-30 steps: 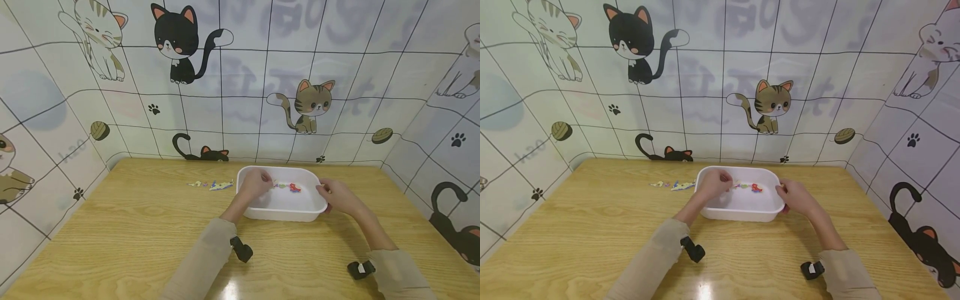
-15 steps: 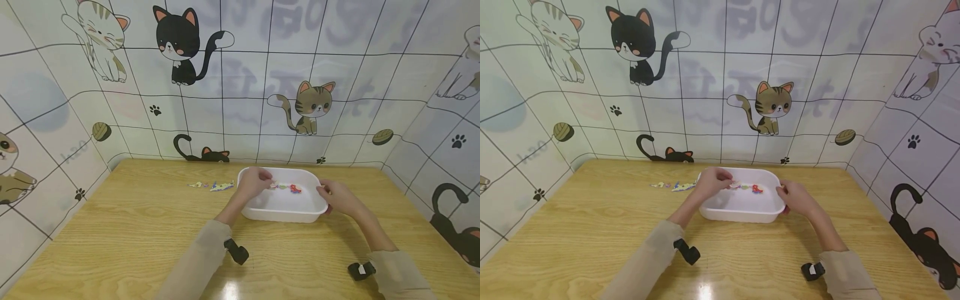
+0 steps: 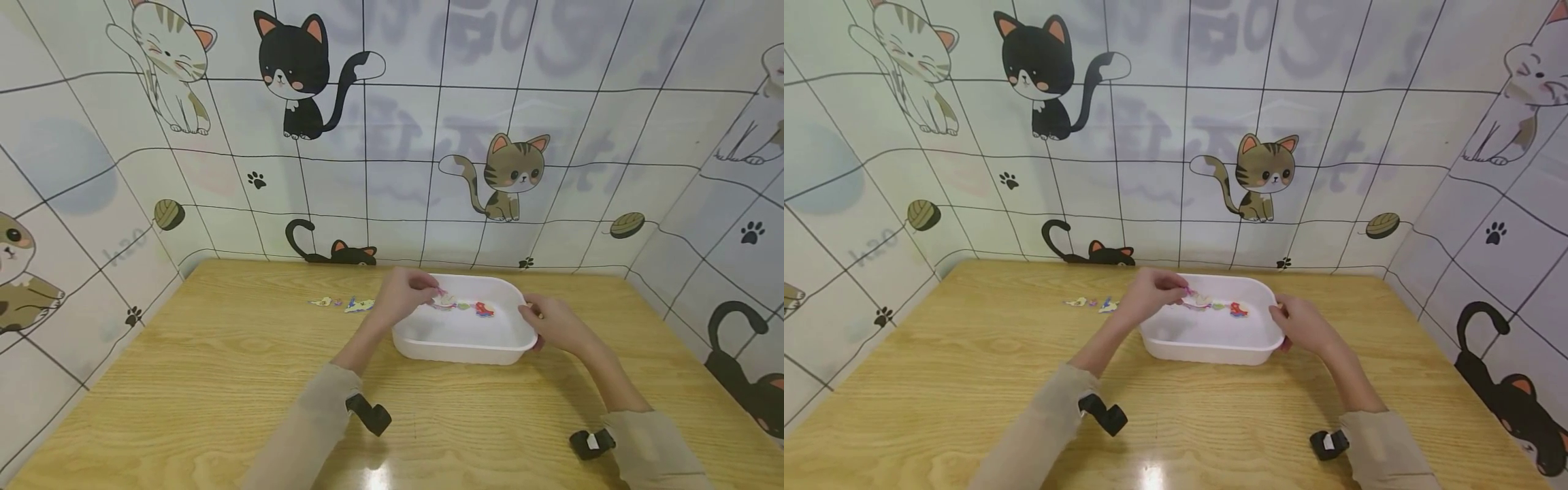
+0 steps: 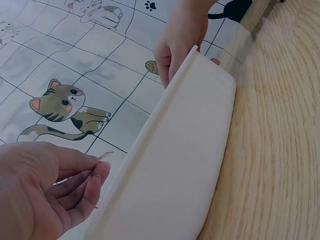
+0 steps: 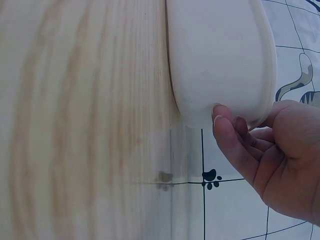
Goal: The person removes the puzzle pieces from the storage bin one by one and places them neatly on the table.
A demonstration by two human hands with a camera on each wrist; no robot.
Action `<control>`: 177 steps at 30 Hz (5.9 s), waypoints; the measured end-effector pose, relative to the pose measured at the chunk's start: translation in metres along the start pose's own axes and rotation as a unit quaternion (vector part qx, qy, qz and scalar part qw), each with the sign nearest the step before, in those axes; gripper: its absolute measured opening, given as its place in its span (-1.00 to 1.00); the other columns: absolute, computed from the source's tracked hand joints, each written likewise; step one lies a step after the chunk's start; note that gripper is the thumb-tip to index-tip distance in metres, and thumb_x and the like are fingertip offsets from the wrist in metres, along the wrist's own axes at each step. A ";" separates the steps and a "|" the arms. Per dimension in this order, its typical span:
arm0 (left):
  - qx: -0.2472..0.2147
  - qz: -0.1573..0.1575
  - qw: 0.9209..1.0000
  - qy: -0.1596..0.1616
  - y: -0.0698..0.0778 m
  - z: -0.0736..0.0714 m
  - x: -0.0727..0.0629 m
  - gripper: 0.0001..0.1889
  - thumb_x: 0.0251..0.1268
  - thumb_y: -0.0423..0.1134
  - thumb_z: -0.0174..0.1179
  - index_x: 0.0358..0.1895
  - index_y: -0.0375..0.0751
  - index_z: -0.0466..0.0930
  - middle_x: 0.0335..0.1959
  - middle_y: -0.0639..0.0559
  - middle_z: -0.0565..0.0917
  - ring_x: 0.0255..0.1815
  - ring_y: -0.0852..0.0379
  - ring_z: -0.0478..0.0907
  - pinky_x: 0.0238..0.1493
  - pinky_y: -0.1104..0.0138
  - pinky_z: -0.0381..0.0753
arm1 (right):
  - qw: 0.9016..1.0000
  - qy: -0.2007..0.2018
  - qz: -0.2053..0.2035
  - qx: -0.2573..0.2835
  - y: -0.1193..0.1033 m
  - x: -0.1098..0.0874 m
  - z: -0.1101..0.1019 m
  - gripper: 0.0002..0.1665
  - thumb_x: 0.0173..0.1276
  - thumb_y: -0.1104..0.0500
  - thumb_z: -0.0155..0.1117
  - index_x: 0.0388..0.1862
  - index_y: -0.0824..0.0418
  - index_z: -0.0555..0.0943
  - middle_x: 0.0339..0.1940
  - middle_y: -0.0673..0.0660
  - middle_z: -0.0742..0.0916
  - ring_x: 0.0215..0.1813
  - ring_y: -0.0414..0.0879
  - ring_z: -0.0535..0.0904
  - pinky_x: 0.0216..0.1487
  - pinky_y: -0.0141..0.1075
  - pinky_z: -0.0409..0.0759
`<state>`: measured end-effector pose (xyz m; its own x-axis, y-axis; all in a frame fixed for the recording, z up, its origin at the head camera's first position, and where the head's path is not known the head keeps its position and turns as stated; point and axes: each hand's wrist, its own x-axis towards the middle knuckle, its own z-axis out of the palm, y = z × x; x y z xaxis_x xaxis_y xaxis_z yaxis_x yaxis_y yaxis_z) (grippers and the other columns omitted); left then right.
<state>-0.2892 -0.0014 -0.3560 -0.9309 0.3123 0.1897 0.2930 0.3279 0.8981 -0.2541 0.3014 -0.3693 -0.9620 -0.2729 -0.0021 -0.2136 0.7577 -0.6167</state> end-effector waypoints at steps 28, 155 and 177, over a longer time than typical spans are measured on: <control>-0.083 0.047 0.995 0.036 -0.032 -0.084 -0.024 -0.83 0.31 -0.39 0.34 -0.10 -0.40 0.72 -0.23 -0.26 0.76 -0.25 -0.13 0.73 -0.18 0.26 0.70 | 1.000 0.001 -0.013 0.012 0.002 -0.001 0.000 -0.46 0.60 0.27 -0.01 0.36 0.66 0.25 -0.27 0.31 0.72 -0.60 -0.02 0.66 -0.49 -0.11 0.69; 0.068 0.055 0.996 -0.024 -0.017 -0.024 -0.009 -0.83 0.32 -0.31 0.30 -0.08 -0.27 0.68 -0.29 -0.02 0.68 -0.22 0.06 0.63 -0.15 0.31 0.61 | 1.000 0.000 -0.010 0.012 0.001 0.000 0.000 -0.48 0.60 0.29 0.00 0.34 0.65 0.27 -0.30 0.28 0.70 -0.59 -0.03 0.66 -0.51 -0.13 0.68; 0.145 -0.015 0.985 -0.089 -0.013 0.016 0.029 -0.75 0.35 -0.27 0.31 0.02 -0.28 0.65 -0.17 -0.06 0.70 -0.11 0.08 0.61 -0.11 0.34 0.56 | 1.000 -0.003 -0.009 0.005 -0.001 -0.001 -0.001 -0.51 0.60 0.28 0.02 0.32 0.61 0.31 -0.29 0.29 0.70 -0.59 -0.04 0.66 -0.49 -0.12 0.69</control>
<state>-0.3164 0.0180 -0.3689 -0.8944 0.4419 0.0691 0.3406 0.5725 0.7458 -0.2533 0.3011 -0.3680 -0.9571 -0.2898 0.0033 -0.2283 0.7469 -0.6245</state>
